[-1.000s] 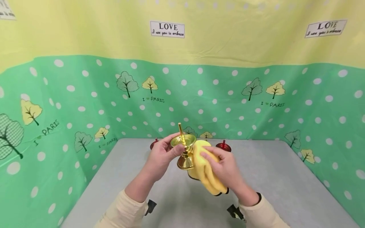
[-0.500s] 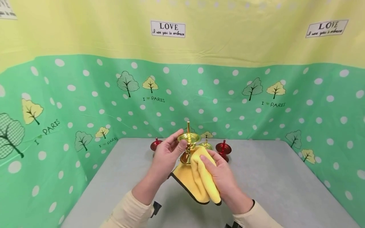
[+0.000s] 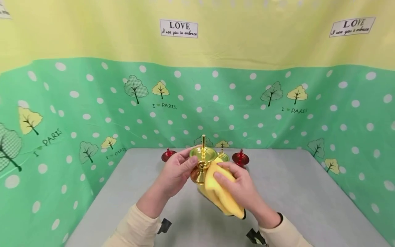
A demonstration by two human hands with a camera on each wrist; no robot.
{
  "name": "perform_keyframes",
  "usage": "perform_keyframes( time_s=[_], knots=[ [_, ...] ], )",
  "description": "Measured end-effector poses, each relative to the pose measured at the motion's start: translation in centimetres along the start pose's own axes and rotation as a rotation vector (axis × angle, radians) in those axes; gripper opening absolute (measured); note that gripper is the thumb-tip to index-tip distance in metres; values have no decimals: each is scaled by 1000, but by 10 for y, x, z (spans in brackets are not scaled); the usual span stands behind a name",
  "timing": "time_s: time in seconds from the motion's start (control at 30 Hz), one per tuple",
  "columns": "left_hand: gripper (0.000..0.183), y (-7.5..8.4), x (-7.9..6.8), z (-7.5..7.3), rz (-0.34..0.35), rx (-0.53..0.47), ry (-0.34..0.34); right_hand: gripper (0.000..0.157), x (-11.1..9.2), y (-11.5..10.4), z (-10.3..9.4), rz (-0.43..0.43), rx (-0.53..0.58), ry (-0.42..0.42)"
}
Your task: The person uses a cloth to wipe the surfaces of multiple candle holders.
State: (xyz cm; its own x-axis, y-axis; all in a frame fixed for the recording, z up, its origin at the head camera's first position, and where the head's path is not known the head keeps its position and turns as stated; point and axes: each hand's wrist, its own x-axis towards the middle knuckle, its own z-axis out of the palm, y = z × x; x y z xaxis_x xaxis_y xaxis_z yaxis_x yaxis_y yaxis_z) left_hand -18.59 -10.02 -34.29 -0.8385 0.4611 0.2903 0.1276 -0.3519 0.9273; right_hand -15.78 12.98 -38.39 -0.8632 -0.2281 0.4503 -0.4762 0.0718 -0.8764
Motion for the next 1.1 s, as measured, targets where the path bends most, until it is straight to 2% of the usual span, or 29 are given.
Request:
perform_keyframes(
  time_s=[0.07,0.13,0.2,0.27,0.4,0.5,0.57,0.6,0.67,0.7,0.77,0.83,0.93,0.97,1.03,1.1],
  knots=[
    [79,-1,1,-1,16,-32,-45,31,3,-4,-3,252,198,-57],
    [78,-3,2,0,19,-29,-55,36,5,-7,-3,424,361,-98],
    [74,-5,4,2,16,29,-8,38,5,-8,-1,499,444,-106],
    [68,-8,5,6,24,127,92,38,4,-8,3,511,479,-71],
    [64,-11,6,18,23,305,298,39,3,-6,12,474,444,104],
    [77,-13,4,24,19,365,346,40,2,-6,17,423,349,213],
    [84,-11,2,28,11,375,359,38,-1,-5,19,356,239,224],
    [84,-10,1,28,9,368,356,37,-3,-4,20,299,160,213],
    [79,-5,-1,29,3,329,339,33,-6,-1,18,133,-6,179],
    [76,-3,-2,28,0,299,321,31,-7,0,16,45,-88,163],
    [71,1,-4,25,-13,252,265,28,-7,3,10,-67,-189,140],
    [70,3,-4,20,-15,218,195,26,-3,4,2,-78,-202,104],
    [77,2,-3,13,-5,186,104,26,3,0,-6,80,-154,57],
    [79,1,-3,11,-7,179,85,27,3,-1,-6,89,-176,53],
    [81,-1,-4,9,-12,168,58,29,-2,-2,-3,-10,-264,56],
    [79,-2,-4,8,-8,155,36,30,-7,-3,1,-170,-370,82]
  ],
)
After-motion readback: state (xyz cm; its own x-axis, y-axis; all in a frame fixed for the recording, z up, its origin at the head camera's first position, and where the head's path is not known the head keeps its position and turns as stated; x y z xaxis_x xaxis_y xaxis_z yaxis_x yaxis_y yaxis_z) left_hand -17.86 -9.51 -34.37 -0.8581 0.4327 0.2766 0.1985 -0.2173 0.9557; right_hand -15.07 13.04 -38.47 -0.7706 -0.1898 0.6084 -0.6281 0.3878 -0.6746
